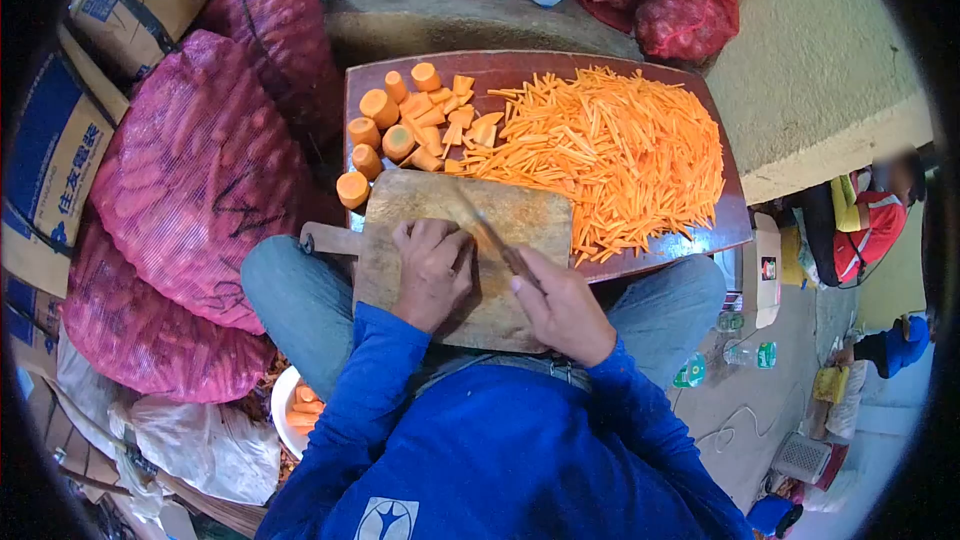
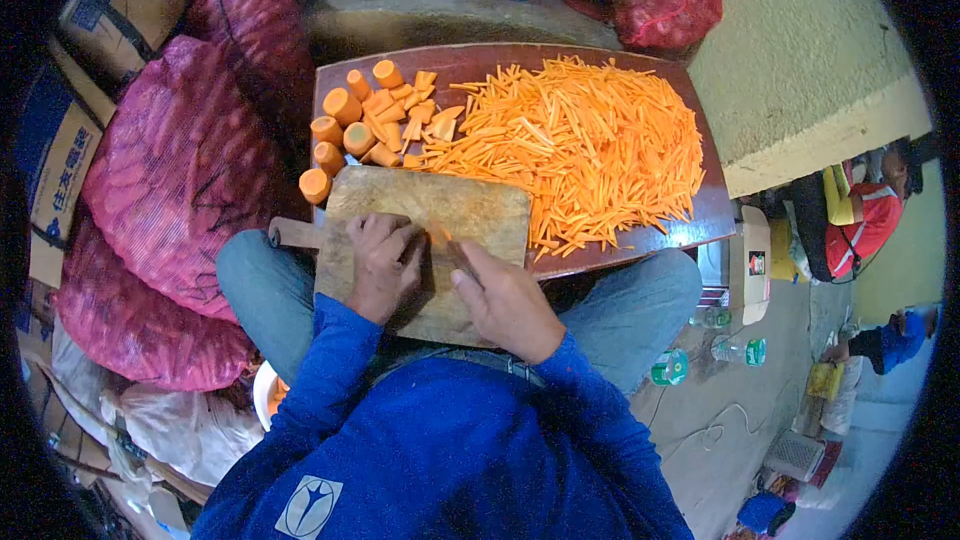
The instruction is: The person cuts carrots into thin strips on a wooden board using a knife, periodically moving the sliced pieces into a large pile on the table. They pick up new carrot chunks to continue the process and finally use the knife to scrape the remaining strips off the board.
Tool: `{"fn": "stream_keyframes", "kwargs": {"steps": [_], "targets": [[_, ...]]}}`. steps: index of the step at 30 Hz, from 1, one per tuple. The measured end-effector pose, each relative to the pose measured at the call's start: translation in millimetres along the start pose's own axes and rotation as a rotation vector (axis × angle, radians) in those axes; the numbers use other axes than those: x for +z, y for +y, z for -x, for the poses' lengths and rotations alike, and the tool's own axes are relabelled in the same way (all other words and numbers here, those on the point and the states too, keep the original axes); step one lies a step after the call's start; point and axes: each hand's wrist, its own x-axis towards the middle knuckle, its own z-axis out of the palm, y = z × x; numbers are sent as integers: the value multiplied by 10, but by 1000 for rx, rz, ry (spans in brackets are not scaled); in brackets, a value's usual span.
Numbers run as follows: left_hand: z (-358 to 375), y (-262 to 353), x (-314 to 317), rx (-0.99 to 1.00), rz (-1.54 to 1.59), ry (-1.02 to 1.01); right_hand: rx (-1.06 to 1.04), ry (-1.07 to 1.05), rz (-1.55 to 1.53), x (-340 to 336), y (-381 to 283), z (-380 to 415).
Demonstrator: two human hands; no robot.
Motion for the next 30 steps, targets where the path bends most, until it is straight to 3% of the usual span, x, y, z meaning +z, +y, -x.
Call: {"fn": "stream_keyframes", "kwargs": {"steps": [2, 8, 13, 15, 19, 21, 30], "targets": [[-47, 15, -30, -107, 60, 88, -3, 126, -92, -43, -46, 24], [-10, -1, -6, -263, 184, 213, 63, 1, -166, 18, -83, 135], [-22, -28, -13, -361, 251, 165, -40, 143, -30, -136, 212, 47], [-8, -26, -26, -377, 271, 117, 174, 165, 109, -385, 100, -72], [-26, 15, -41, -234, 51, 16, 174, 250, 199, -545, 207, -182], [-19, 31, -27, -169, -17, 38, 116, 232, 55, -558, 195, -178], [-31, 39, -50, -181, -32, -16, -41, 116, 287, -746, 97, -891]]}}
